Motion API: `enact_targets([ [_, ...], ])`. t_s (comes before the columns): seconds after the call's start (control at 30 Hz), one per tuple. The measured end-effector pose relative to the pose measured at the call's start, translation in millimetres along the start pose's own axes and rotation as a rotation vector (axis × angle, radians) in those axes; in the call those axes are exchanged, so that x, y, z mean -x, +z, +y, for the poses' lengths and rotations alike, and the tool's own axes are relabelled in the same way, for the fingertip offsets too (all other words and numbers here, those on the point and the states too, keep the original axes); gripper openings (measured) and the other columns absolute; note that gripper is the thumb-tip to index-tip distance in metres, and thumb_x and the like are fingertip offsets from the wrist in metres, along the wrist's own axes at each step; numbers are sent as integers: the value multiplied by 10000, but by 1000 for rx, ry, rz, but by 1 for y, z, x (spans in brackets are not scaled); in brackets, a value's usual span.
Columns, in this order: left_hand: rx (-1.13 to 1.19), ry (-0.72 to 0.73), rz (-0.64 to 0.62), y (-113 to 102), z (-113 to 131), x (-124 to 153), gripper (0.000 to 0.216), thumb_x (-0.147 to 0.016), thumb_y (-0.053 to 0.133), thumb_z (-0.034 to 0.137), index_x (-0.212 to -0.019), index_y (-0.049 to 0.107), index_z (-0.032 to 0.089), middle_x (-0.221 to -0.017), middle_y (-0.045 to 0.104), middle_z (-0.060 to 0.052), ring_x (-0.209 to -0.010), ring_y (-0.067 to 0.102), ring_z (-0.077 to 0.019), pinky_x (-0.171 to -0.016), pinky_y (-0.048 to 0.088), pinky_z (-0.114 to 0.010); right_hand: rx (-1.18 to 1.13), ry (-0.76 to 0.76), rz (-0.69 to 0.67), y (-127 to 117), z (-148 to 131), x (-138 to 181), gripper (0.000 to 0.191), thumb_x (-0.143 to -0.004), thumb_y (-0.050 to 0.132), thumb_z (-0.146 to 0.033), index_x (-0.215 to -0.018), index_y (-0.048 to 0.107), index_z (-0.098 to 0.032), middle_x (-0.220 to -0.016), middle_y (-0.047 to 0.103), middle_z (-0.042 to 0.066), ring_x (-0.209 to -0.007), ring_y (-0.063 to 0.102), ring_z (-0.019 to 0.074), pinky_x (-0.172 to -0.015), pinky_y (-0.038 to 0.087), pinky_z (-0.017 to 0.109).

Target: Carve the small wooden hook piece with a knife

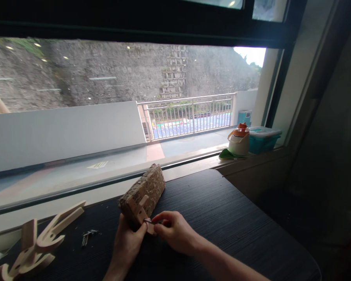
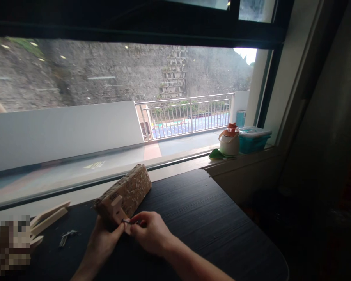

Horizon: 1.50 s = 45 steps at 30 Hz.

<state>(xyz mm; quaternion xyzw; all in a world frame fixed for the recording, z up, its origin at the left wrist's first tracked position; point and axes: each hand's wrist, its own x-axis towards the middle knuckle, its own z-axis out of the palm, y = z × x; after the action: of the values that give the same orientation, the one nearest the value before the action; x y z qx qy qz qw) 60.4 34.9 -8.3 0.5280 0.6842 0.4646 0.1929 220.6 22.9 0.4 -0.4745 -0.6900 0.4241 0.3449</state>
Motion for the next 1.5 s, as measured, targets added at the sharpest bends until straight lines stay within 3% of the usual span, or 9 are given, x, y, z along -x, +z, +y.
enact_targets([
  [0.13, 35, 7, -7, 2, 0, 1, 417, -525, 594, 428, -857, 437, 230, -743, 607, -18, -756, 651, -283, -702, 504, -384, 629, -382, 121, 1, -3, 9, 266, -869, 427, -226, -1038, 632, -244, -789, 658, 29, -638, 593, 140, -574, 383, 235],
  [0.23, 37, 16, -10, 2, -4, 0, 419, -527, 603, 414, -865, 442, 226, -747, 614, -19, -761, 655, -283, -707, 509, -387, 862, -479, 110, 4, -4, 12, 340, -856, 418, -161, -1159, 554, -233, -778, 643, 37, -578, 581, 146, -506, 351, 239],
  [0.4, 30, 51, -2, 4, -10, -1, 393, -556, 618, 401, -868, 458, 225, -735, 626, -12, -750, 662, -287, -687, 518, -399, 654, -407, 92, 5, -2, 10, 338, -839, 433, -195, -1130, 603, -228, -790, 658, 49, -603, 582, 148, -550, 376, 249],
  [0.63, 29, 93, 30, 4, -9, 1, 387, -550, 630, 389, -864, 485, 217, -724, 642, -14, -730, 671, -288, -653, 529, -394, -181, 112, -125, -4, 2, -3, 321, -784, 512, -317, -1017, 676, -169, -632, 574, 6, -513, 447, 84, -484, 316, 208],
  [0.8, 76, 67, -6, 4, -3, 3, 410, -551, 637, 376, -898, 490, 214, -737, 659, -13, -744, 675, -281, -676, 539, -392, 171, -3, 137, -9, -11, 6, 336, -743, 559, -431, -976, 603, -192, -633, 550, -14, -578, 460, 110, -552, 327, 237],
  [1.03, 74, 14, -14, -1, 1, 0, 402, -561, 646, 391, -886, 511, 196, -787, 679, -45, -790, 677, -285, -711, 544, -394, 3, -95, 42, -21, -15, 8, 198, -768, 511, -247, -939, 591, -186, -823, 634, 8, -679, 538, 106, -585, 391, 201],
  [1.23, 108, -22, -71, -7, 5, -5, 382, -546, 636, 384, -857, 529, 191, -763, 697, -47, -778, 685, -280, -719, 547, -380, 534, -515, 88, -18, -12, 9, 221, -864, 428, -241, -973, 620, -228, -783, 627, 3, -624, 535, 102, -581, 351, 225],
  [1.37, 128, -16, -81, -6, 3, -4, 371, -543, 638, 377, -843, 517, 196, -742, 699, -42, -752, 688, -275, -695, 549, -375, 837, -605, 146, -15, -8, 9, 234, -889, 429, -229, -1032, 605, -288, -710, 601, -20, -565, 498, 107, -519, 275, 248],
  [1.5, 119, -12, -81, -5, -1, -5, 374, -553, 633, 378, -854, 504, 199, -757, 693, -43, -763, 685, -271, -712, 545, -372, 802, -598, 141, -11, -6, 10, 243, -901, 418, -239, -1042, 613, -271, -700, 612, -9, -601, 519, 116, -541, 296, 243],
])
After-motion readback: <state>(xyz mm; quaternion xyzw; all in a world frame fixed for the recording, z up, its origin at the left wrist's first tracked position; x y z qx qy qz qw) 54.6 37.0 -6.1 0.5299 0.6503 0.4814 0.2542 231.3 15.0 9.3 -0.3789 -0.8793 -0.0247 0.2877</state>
